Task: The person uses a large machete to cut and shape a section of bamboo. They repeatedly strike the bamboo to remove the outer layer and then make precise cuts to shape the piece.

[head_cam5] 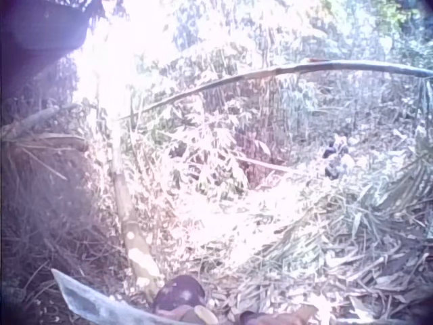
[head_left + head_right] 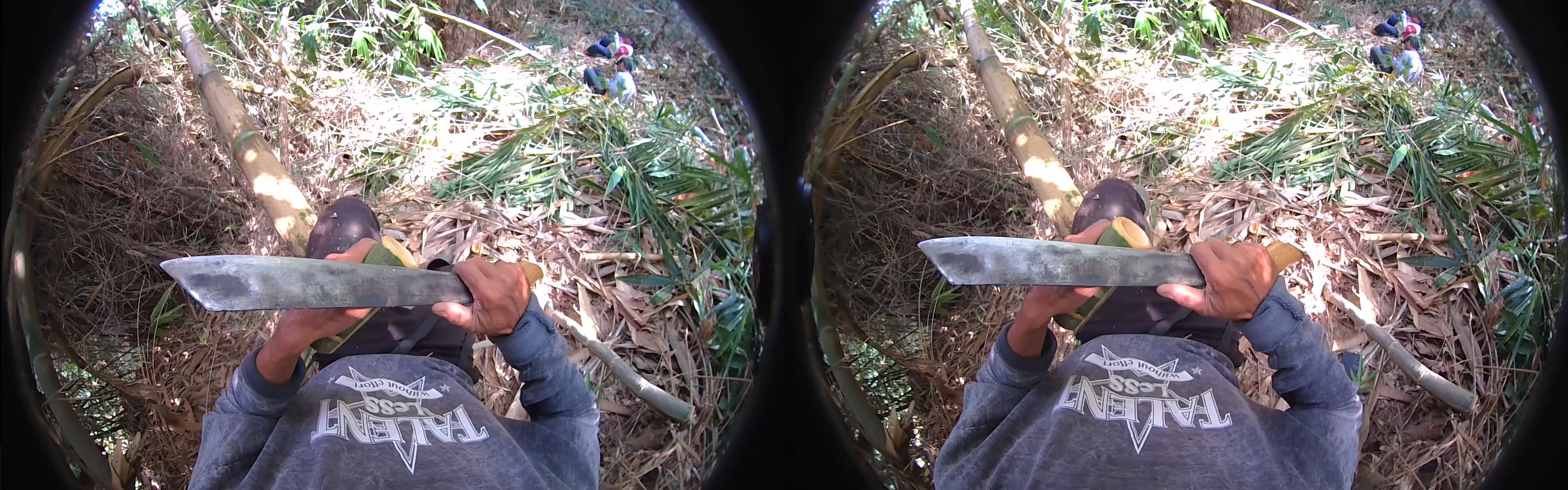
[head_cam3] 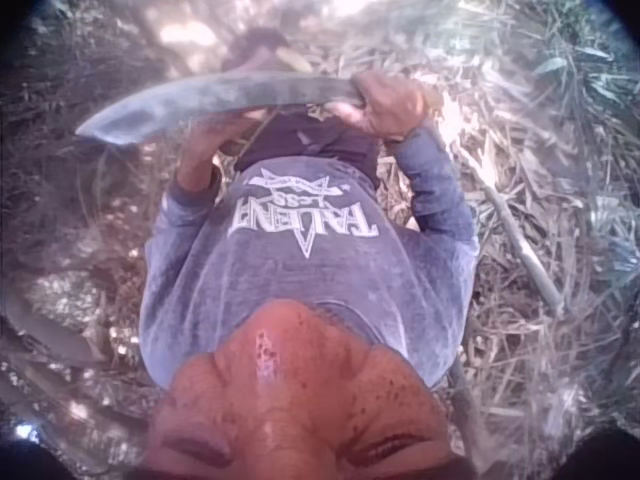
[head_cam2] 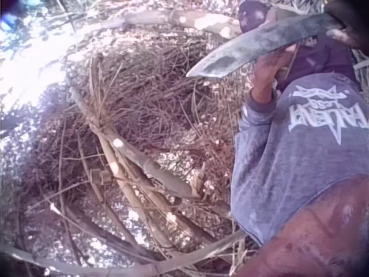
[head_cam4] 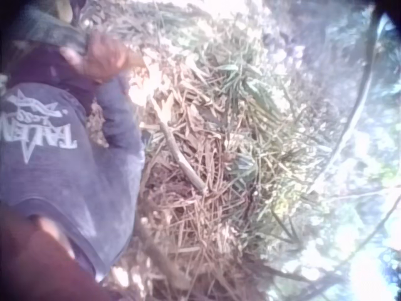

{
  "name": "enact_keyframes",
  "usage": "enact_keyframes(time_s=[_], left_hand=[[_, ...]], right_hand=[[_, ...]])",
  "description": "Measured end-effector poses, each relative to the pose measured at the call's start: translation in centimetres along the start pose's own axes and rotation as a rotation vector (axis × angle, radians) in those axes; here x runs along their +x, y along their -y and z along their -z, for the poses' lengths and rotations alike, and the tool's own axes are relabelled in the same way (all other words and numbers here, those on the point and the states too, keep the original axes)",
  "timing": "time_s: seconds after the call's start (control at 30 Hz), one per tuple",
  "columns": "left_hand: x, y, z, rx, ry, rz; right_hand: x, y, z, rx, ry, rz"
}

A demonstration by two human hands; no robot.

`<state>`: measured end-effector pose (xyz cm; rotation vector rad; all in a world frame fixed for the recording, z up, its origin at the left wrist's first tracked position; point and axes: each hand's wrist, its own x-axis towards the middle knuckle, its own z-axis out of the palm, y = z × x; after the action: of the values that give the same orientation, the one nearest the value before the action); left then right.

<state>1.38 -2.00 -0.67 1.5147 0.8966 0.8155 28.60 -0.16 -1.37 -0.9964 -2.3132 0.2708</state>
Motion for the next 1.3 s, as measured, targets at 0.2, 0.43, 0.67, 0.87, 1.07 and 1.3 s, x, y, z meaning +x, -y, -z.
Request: enact_keyframes(time_s=[0.2, 0.43, 0.67, 0.87, 1.07, 1.3], left_hand=[[-0.4, 1.9, 0.3, 0.201, -0.066, -0.028], [-0.4, -1.8, -0.5, 0.277, -0.074, 0.106], [1.2, -3.4, -0.4, 0.281, -0.141, 0.217], [2.3, -1.9, -0.4, 0.574, 0.020, -0.082], [0.4, 0.4, -0.9, 0.732, 0.058, -0.113], [-0.9, 3.1, 0.3, 0.537, 0.002, -0.020]], right_hand=[[0.0, 0.1, -0.1, 0.012, 0.062, -0.016], [-0.4, -2.0, -2.9, 0.128, 0.074, -0.127], [-7.9, -11.0, -2.7, -0.075, 0.172, -0.602], [-4.3, -3.7, -1.0, 0.146, -0.079, -0.274], [-1.8, -0.9, 0.4, 0.080, 0.073, -0.122], [-1.7, -0.5, 0.3, 0.075, 0.032, -0.067]])
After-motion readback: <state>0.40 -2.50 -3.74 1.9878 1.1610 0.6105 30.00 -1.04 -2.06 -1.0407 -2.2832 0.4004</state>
